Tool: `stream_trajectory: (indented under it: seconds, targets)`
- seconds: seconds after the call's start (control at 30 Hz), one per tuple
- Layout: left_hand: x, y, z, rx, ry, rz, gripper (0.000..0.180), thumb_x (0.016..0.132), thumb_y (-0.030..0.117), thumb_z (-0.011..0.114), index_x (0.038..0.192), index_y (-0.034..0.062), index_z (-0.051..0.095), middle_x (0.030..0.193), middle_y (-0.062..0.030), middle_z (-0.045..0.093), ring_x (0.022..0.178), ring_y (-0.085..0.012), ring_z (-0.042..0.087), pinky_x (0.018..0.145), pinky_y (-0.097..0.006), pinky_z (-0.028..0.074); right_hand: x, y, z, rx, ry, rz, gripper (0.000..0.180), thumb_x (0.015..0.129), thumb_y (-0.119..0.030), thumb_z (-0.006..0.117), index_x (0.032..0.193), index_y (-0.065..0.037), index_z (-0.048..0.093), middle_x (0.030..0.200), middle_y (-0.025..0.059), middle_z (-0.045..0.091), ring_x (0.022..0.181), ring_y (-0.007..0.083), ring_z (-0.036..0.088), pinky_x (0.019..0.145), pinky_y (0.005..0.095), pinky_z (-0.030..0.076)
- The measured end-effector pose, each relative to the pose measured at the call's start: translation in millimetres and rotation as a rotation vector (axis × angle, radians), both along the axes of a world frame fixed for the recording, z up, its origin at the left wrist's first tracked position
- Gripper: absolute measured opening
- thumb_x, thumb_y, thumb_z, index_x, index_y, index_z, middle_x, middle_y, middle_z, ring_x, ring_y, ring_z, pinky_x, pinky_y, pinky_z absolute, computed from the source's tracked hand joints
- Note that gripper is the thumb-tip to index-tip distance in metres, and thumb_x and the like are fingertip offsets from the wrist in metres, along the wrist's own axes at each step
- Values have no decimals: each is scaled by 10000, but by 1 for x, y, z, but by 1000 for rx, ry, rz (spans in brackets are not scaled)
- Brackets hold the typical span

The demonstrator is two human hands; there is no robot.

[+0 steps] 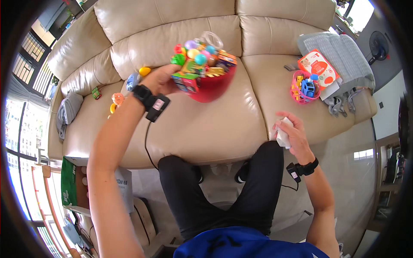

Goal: Wipe plastic balls with a tissue and place them in a box or bowl.

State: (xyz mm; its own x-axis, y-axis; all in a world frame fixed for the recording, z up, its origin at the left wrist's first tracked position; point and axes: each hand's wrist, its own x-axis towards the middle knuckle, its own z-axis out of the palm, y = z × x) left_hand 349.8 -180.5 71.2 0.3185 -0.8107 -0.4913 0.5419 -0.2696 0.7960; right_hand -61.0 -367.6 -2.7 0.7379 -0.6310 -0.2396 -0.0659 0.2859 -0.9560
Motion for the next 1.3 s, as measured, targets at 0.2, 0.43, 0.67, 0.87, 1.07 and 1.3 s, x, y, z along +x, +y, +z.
stream_trajectory:
  seconds: [0.2,0.43,0.67,0.87,1.07,1.3]
  targets:
    - [-62,-76,-43,48,65,-183,380,1062,267,469,1339,28,572,1244,-132,695,1100,-259,694,1041,-522,527,19,-24,56,-847,100,119,572,884,-90,751,1422,-25,566,1105,100,723,905,138,687,816,302,553]
    - [-90,-115,-87,-83,146,-324,543,1058,491,395,1340,76,602,1260,-160,690,1063,-289,715,953,-448,586,86,-97,76,-1189,142,283,450,889,-311,790,1127,43,644,1063,187,719,946,276,714,834,384,532]
    - [-62,-135,-122,-93,251,-389,1211,851,937,187,1612,-4,162,1322,-271,626,1088,-330,718,935,-427,590,206,-206,84,-976,707,468,538,875,-558,758,771,-37,674,692,-8,607,660,114,537,605,318,420]
    - [-72,-137,-126,-137,345,-329,1352,768,1001,278,1593,-65,166,1529,-288,414,1394,-414,473,1167,-541,377,272,-200,95,-1027,998,657,616,818,-655,767,724,-51,691,663,7,594,638,128,527,579,334,399]
    - [-112,-136,-139,-185,533,-382,1372,755,1006,308,1560,-102,232,1517,-299,413,1414,-410,446,1178,-550,360,280,-156,123,-1263,1235,913,666,792,-679,766,708,-23,685,619,34,598,549,173,543,502,384,397]
    - [-111,-122,-92,-389,433,-378,1230,829,945,355,1518,-74,344,1430,-204,511,1306,-364,537,1106,-550,417,272,-128,197,-1481,1100,875,641,806,-638,754,641,-29,643,575,40,575,518,153,522,471,377,377]
